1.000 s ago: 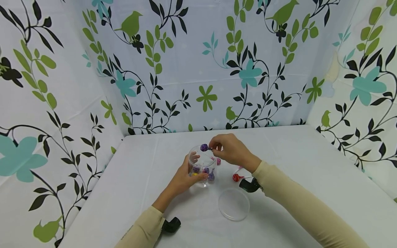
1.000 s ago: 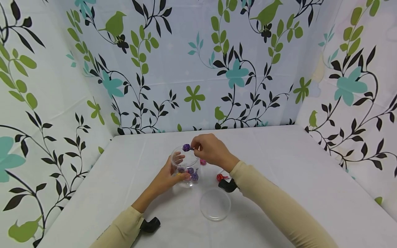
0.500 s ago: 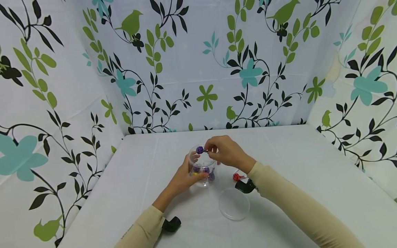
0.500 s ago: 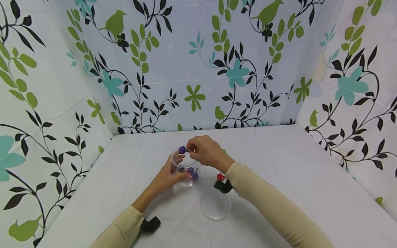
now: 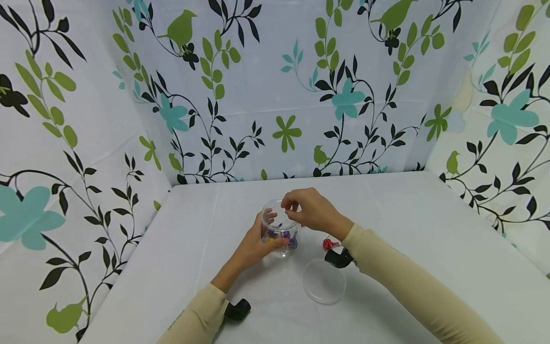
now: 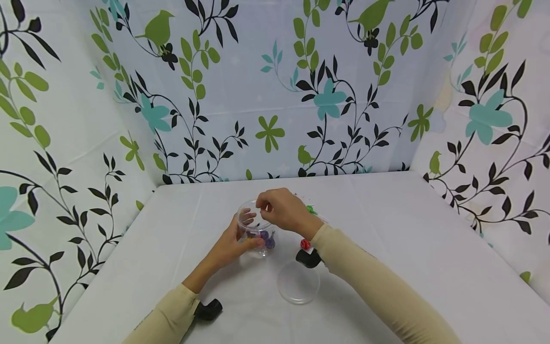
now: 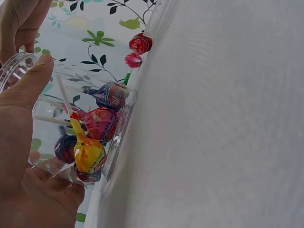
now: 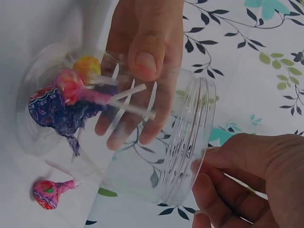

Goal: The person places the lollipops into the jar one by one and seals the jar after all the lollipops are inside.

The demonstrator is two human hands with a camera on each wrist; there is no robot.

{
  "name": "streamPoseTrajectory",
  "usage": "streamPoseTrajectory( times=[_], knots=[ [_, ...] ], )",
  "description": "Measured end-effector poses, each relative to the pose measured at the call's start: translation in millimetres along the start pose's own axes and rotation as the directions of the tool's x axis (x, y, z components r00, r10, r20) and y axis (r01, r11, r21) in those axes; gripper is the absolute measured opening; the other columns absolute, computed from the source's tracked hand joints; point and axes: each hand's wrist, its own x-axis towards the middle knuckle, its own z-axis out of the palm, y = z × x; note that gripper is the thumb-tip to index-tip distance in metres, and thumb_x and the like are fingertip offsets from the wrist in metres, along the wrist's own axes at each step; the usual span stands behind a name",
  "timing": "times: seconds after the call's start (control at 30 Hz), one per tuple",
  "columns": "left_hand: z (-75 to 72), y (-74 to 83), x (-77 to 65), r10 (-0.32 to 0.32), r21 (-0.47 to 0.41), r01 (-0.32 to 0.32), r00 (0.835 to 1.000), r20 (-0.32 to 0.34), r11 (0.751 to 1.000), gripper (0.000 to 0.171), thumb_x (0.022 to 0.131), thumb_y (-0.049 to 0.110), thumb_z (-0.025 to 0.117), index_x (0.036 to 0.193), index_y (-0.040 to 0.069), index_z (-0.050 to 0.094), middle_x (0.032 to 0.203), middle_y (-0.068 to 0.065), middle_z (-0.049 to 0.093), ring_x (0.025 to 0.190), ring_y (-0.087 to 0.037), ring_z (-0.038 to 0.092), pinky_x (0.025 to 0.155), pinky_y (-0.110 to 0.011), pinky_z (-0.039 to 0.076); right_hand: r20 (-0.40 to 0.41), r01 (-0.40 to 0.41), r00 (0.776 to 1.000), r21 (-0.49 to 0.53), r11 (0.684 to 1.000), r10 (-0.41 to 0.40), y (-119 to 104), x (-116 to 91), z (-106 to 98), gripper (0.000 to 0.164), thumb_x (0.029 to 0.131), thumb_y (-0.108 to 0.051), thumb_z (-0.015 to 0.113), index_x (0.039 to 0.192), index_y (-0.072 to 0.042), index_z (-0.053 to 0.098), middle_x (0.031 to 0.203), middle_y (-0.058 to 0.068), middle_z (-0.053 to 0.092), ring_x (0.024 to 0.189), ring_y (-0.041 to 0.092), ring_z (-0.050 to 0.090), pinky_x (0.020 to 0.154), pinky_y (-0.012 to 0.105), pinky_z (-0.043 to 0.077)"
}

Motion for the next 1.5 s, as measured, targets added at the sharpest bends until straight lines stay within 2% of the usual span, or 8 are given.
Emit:
streamPoseTrajectory(
  times=[0.1,0.23,0.37,0.53,0.83,1.1,1.5],
  knots=[
    [0.2,0.3,1.4,0.008,0.004,-0.008,1.0,-0.004,1.0,0.103,0.089,0.045,0.083,0.163,0.011,0.02,0.162,-0.011,0.041,0.138,-0.029,0.05,0.114,-0.055,0.037,-0.025,-0.003,1.0,0.001,1.0,0.003,3.7,-3.0,-5.5,0.012,0.093,0.001,0.074,0.103,-0.006,0.076,0.095,0.001,0.072,0.084,0.014,0.064,0.067,0.024,0.057],
    [0.7,0.0,2.8,0.01,-0.006,-0.01,1.0,-0.004,1.0,0.104,0.089,0.043,0.084,0.163,0.008,0.02,0.162,-0.012,0.04,0.14,-0.033,0.048,0.114,-0.057,0.036,-0.072,0.006,0.997,-0.033,0.999,-0.009,13.5,-7.7,-14.8,0.01,0.094,0.0,0.075,0.102,-0.006,0.077,0.096,0.002,0.073,0.085,0.015,0.065,0.077,0.031,0.057],
    [1.4,1.1,2.1,-0.002,0.022,0.003,1.0,-0.017,1.0,0.104,0.088,0.045,0.084,0.163,0.009,0.021,0.161,-0.008,0.042,0.139,-0.034,0.049,0.114,-0.058,0.036,-0.089,-0.027,0.996,-0.045,0.999,0.023,24.4,-15.1,-24.2,0.008,0.094,-0.002,0.075,0.101,-0.006,0.077,0.093,0.001,0.073,0.085,0.017,0.065,0.076,0.036,0.057],
    [1.6,2.5,0.9,-0.017,0.049,0.019,0.999,-0.029,0.999,0.105,0.087,0.047,0.085,0.163,0.01,0.023,0.16,-0.002,0.044,0.133,-0.03,0.053,0.113,-0.056,0.038,-0.094,-0.09,0.992,-0.058,0.994,0.084,38.2,-26.7,-31.4,0.008,0.093,-0.001,0.075,0.1,-0.005,0.076,0.091,-0.001,0.072,0.084,0.017,0.065,0.075,0.036,0.058],
    [1.2,1.0,1.4,-0.002,0.043,0.003,1.0,-0.015,0.999,0.104,0.088,0.045,0.084,0.163,0.01,0.022,0.161,-0.008,0.042,0.136,-0.033,0.051,0.113,-0.057,0.037,-0.113,-0.152,0.984,-0.089,0.984,0.141,58.1,-42.9,-40.3,0.007,0.093,-0.003,0.076,0.1,-0.005,0.077,0.093,0.003,0.074,0.086,0.021,0.066,0.078,0.042,0.058],
    [1.4,1.3,1.0,0.004,0.05,-0.003,1.0,-0.024,0.999,0.104,0.087,0.047,0.084,0.162,0.009,0.024,0.16,-0.007,0.044,0.133,-0.032,0.053,0.112,-0.057,0.038,-0.113,-0.23,0.969,-0.1,0.968,0.218,84.2,-51.4,-42.1,0.006,0.094,-0.003,0.073,0.098,-0.004,0.077,0.092,0.004,0.073,0.085,0.022,0.065,0.077,0.04,0.057],
    [1.9,2.9,-0.5,-0.008,0.056,0.01,1.0,-0.028,0.998,0.102,0.087,0.047,0.084,0.162,0.012,0.024,0.16,-0.003,0.044,0.138,-0.035,0.05,0.114,-0.059,0.035,-0.088,-0.364,0.93,-0.073,0.928,0.358,115.2,-58.1,-33.6,0.007,0.096,-0.005,0.072,0.1,-0.004,0.076,0.091,0.005,0.07,0.085,0.025,0.061,0.075,0.039,0.056]
  ],
)
